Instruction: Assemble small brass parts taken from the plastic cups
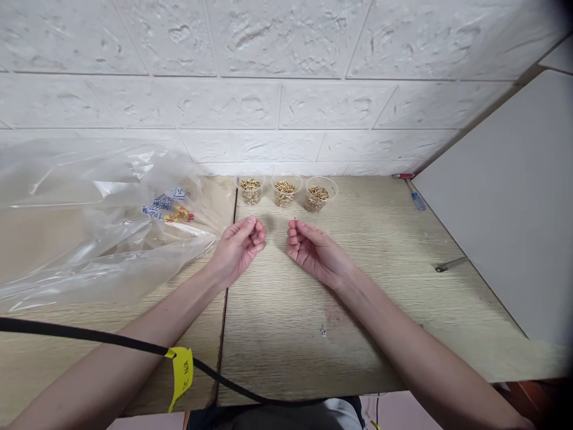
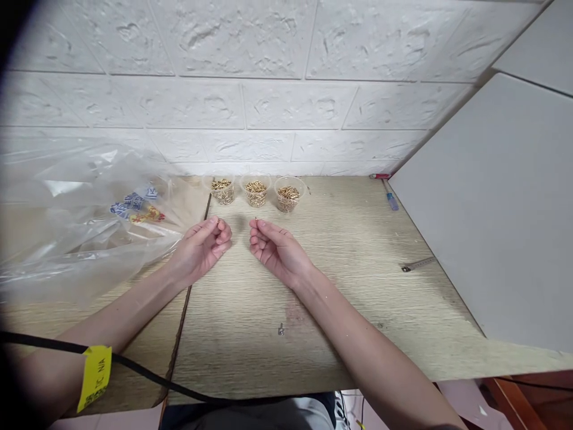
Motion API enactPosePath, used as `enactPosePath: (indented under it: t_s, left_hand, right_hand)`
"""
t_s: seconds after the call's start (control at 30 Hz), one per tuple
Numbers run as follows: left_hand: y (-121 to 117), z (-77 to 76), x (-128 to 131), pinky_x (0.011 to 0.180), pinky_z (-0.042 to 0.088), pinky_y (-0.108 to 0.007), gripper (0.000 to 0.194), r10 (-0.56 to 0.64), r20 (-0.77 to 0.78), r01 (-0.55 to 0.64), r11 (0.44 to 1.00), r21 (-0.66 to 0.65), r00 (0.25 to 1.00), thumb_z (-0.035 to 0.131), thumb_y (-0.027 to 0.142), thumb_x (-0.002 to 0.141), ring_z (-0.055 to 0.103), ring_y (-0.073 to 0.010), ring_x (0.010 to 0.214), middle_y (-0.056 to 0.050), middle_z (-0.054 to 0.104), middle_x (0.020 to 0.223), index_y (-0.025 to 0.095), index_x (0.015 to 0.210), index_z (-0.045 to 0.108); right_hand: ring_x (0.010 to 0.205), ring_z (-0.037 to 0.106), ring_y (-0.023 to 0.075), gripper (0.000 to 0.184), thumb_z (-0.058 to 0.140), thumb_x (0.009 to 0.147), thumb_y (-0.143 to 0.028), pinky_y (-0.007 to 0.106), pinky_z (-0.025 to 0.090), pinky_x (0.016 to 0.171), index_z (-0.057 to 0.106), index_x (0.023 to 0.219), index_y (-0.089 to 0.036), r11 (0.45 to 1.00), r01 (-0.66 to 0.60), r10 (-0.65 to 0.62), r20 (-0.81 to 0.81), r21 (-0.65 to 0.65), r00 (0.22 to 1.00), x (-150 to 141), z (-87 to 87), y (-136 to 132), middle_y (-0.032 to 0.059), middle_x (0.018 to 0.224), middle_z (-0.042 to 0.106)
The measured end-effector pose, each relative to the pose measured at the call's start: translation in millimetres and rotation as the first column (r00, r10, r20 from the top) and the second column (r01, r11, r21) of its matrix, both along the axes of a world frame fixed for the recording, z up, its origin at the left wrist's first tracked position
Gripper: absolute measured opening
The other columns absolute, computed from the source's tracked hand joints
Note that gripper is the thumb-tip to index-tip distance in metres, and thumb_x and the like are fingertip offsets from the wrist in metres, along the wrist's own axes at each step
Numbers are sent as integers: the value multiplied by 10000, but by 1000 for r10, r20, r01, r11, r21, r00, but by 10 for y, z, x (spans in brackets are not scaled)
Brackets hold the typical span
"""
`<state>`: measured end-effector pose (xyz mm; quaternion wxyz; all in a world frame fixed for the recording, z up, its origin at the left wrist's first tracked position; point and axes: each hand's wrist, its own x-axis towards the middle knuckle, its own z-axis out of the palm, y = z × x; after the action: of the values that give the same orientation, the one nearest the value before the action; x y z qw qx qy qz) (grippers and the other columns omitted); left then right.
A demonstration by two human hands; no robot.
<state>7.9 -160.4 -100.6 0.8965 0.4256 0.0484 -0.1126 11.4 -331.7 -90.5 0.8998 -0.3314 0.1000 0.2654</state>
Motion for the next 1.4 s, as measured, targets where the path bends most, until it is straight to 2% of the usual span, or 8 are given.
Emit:
enactPosePath:
  t_s: [0.13, 0.27, 0.43, 0.57, 0.67, 0.77, 1.0, 1.4]
  left_hand:
    - [9, -10, -7, 459, 350, -130, 295, -9, 8, 9, 1000, 9, 1000, 825, 304, 693, 430, -53, 575, -15, 530, 656, 92, 720, 622]
    - [15, -43, -14, 549, 415, -124, 268, -4, 34, 2, 997, 72, 999, 842, 261, 670, 493, -51, 649, -23, 575, 730, 96, 803, 678]
    - [-11, -48, -25, 607, 444, -152, 259, 3, 98, -17, 990, 139, 995, 864, 247, 624, 535, -64, 672, -17, 610, 720, 124, 793, 712]
    - [-25, -64, -49, 625, 461, -179, 199, -26, 205, -28, 966, 255, 978, 824, 265, 687, 565, -71, 645, -24, 654, 744, 142, 806, 722]
    - [-27, -90, -68, 669, 498, -205, 178, -64, 252, -20, 948, 317, 966, 796, 272, 725, 614, -93, 667, -31, 682, 758, 147, 827, 719]
    - [-30, -104, -82, 674, 516, -213, 161, -92, 272, -4, 943, 332, 958, 789, 251, 732, 634, -100, 659, -26, 690, 725, 146, 823, 709]
    - [-37, -95, -87, 612, 494, -192, 165, -110, 258, 17, 941, 338, 960, 795, 243, 718, 593, -81, 599, -22, 679, 684, 128, 797, 707]
    - [-33, -76, -78, 590, 451, -215, 211, -107, 228, 26, 944, 329, 968, 816, 282, 688, 547, -88, 579, -20, 637, 643, 130, 782, 705]
  right_hand:
    - [562, 594, 36, 97, 638, 863, -141, 128, 506, 569, 707, 802, -109, 998, -21, 24, -61, 54, 998, 6, -14, 0, -15, 652, 661]
    - [593, 602, 36, 49, 733, 774, -143, 124, 507, 596, 710, 809, -118, 999, -23, 24, -33, 34, 999, 15, -34, -9, -20, 674, 667]
    - [613, 577, 52, 186, 832, 622, -156, 156, 482, 599, 717, 768, -162, 972, 99, -59, 186, -212, 981, -5, -37, -7, -38, 665, 646]
    - [657, 570, 101, 87, 774, 699, -193, 241, 473, 647, 707, 755, -186, 772, 358, 14, 577, -525, 817, -62, -41, 9, -14, 694, 639]
    - [715, 585, 137, 8, 696, 781, -196, 286, 476, 673, 699, 788, -193, 625, 526, 159, 753, -577, 638, -106, -57, 24, 15, 764, 634]
    - [710, 588, 136, 48, 644, 822, -164, 287, 482, 666, 680, 834, -193, 559, 618, 250, 824, -552, 509, -138, -64, 38, 16, 775, 620]
    - [697, 615, 133, 73, 631, 848, -170, 280, 518, 661, 636, 917, -195, 542, 664, 298, 856, -516, 423, -170, -52, 48, 17, 809, 649]
    - [705, 599, 157, 87, 614, 885, -248, 303, 488, 662, 696, 862, -232, 462, 697, 367, 833, -549, 414, -196, 6, 34, 24, 774, 643]
